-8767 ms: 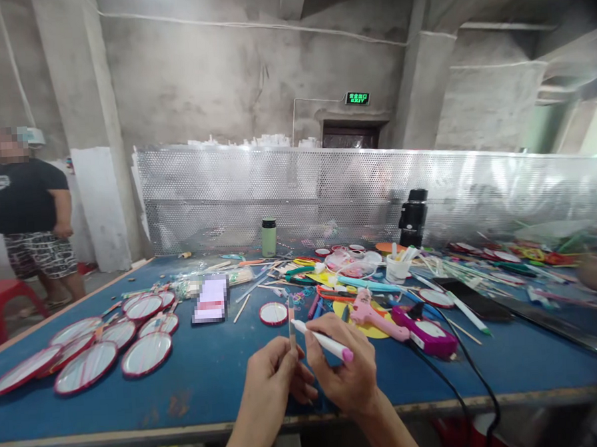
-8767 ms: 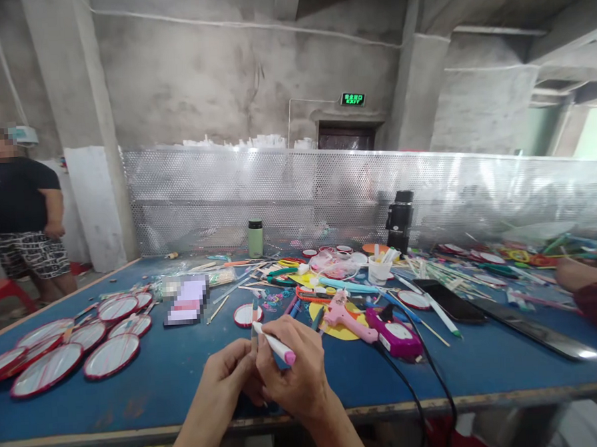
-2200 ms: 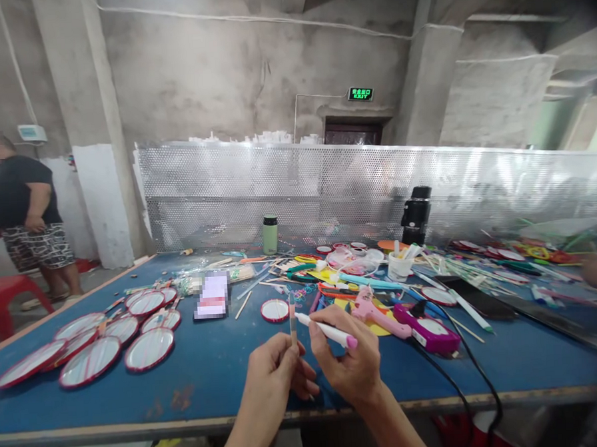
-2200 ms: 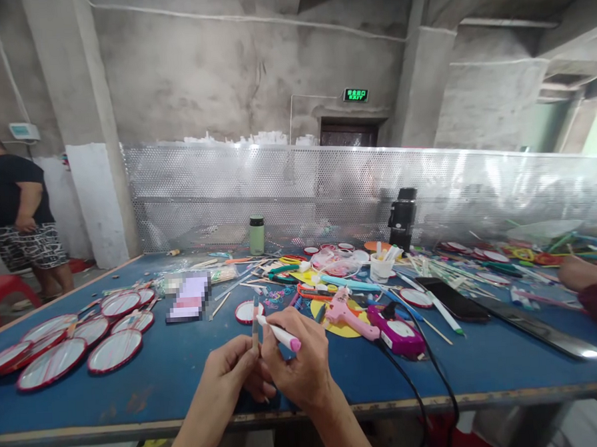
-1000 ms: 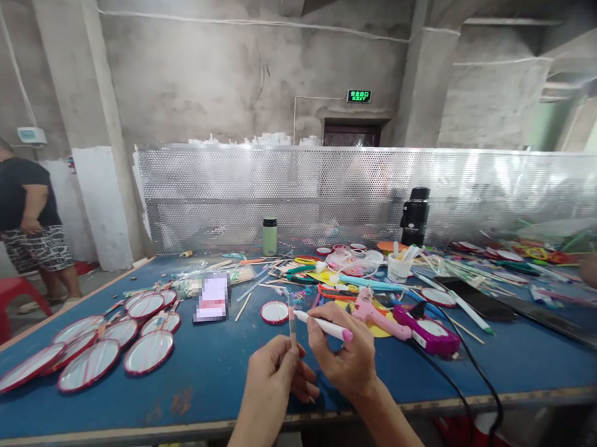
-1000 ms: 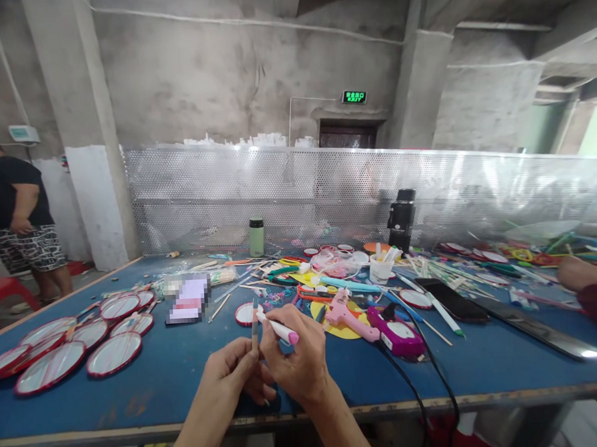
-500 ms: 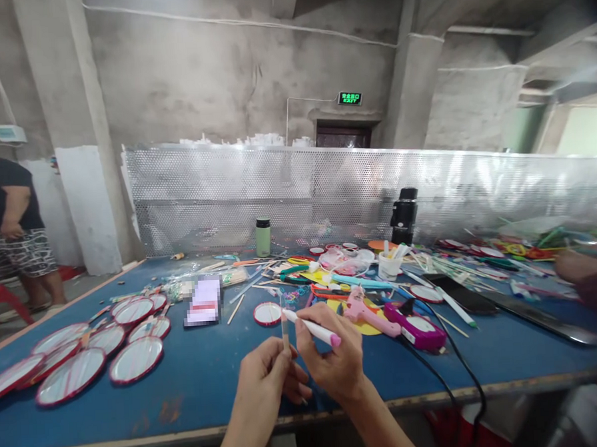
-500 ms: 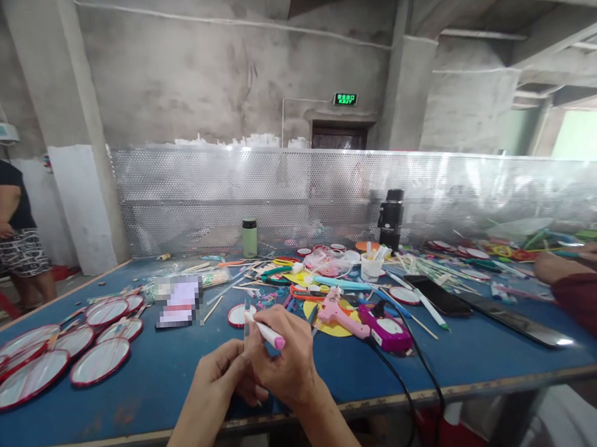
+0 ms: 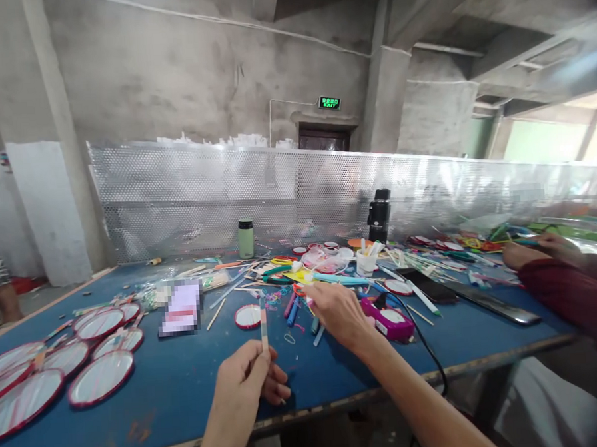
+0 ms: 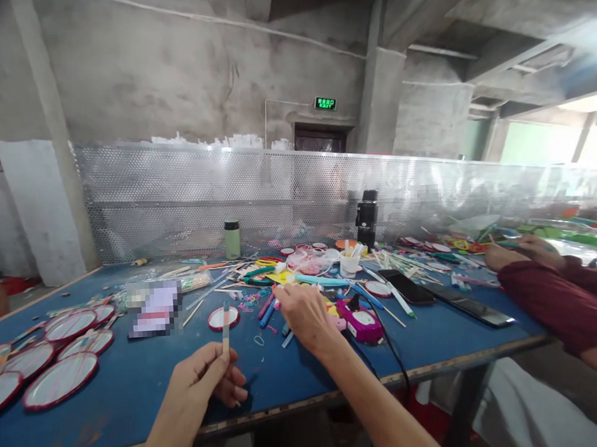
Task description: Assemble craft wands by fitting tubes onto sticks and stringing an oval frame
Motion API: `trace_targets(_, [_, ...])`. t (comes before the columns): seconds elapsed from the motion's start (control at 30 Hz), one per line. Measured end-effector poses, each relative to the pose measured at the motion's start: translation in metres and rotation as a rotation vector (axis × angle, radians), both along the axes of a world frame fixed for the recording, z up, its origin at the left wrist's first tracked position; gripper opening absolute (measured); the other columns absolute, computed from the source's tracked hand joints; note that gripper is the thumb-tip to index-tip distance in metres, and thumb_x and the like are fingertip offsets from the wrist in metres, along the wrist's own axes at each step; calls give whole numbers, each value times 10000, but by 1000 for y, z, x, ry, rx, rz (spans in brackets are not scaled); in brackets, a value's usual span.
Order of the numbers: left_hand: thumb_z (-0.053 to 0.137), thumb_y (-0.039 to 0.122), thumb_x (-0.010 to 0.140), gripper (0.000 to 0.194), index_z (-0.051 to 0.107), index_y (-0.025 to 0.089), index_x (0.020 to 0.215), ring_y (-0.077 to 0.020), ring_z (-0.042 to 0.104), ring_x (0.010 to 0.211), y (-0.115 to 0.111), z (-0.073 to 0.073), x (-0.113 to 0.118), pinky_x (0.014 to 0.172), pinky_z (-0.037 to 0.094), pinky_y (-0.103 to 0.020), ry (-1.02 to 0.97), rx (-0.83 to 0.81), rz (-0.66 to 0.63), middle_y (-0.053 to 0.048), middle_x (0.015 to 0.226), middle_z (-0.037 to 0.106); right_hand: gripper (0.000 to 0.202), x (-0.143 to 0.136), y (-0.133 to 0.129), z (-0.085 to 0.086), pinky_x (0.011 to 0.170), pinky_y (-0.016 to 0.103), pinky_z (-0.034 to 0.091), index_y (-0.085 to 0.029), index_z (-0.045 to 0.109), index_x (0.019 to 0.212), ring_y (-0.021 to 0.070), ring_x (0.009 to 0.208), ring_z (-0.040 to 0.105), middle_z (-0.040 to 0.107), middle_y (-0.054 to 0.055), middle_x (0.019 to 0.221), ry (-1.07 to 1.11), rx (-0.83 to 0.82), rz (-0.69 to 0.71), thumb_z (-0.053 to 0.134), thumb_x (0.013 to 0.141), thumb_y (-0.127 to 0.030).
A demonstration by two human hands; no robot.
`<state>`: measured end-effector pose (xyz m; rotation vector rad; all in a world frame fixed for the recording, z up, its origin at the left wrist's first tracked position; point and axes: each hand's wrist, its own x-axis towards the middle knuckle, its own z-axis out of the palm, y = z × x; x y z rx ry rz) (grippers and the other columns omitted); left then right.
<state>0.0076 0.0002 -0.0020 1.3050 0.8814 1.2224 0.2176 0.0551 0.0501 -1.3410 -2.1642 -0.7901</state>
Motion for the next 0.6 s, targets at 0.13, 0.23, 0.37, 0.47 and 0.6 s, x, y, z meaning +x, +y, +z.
trace_targets(0.13, [552, 454, 825, 295, 574, 165, 769, -186, 683, 514, 0, 1, 0, 481, 521, -254, 25, 14, 2, -39, 603, 689, 150, -4, 19, -14, 720, 321, 384, -171, 639, 735, 193, 674, 587, 681, 54, 733, -158, -75, 11, 616, 818, -49])
trace_targets(0.23, [556, 470, 820, 309, 577, 166, 765, -183, 681, 513, -1, 1, -1, 481, 520, -251, 26, 9, 3, -39, 605, 688, 213, -2, 31, -23, 732, 322, 363, -166, 624, 682, 182, 658, 567, 660, 41, 676, -176, -100, 18, 596, 800, 9])
trace_targets(0.37, [569, 474, 807, 311, 575, 167, 760, -185, 680, 509, -1, 1, -1, 477, 519, -249, 21, 4, 3, -41, 599, 689, 219, 4, 42, -22, 714, 317, 349, -155, 626, 677, 176, 662, 563, 652, 48, 675, -231, -168, 21, 569, 823, -1])
trace_targets(0.47, [568, 471, 807, 309, 575, 166, 762, -184, 681, 507, 0, 1, -1, 473, 516, -245, 24, 3, 10, -43, 600, 691, 144, 10, 40, -10, 715, 311, 348, -155, 654, 791, 182, 729, 581, 673, 64, 775, -286, -215, 26, 567, 846, -55])
trace_targets(0.6, [564, 470, 813, 311, 577, 164, 761, -181, 680, 500, 1, -1, -1, 458, 503, -235, 22, 14, 1, -38, 595, 687, 90, 19, 25, 3, 736, 304, 356, -157, 662, 881, 196, 848, 578, 662, 83, 893, -341, -249, 19, 587, 853, -115])
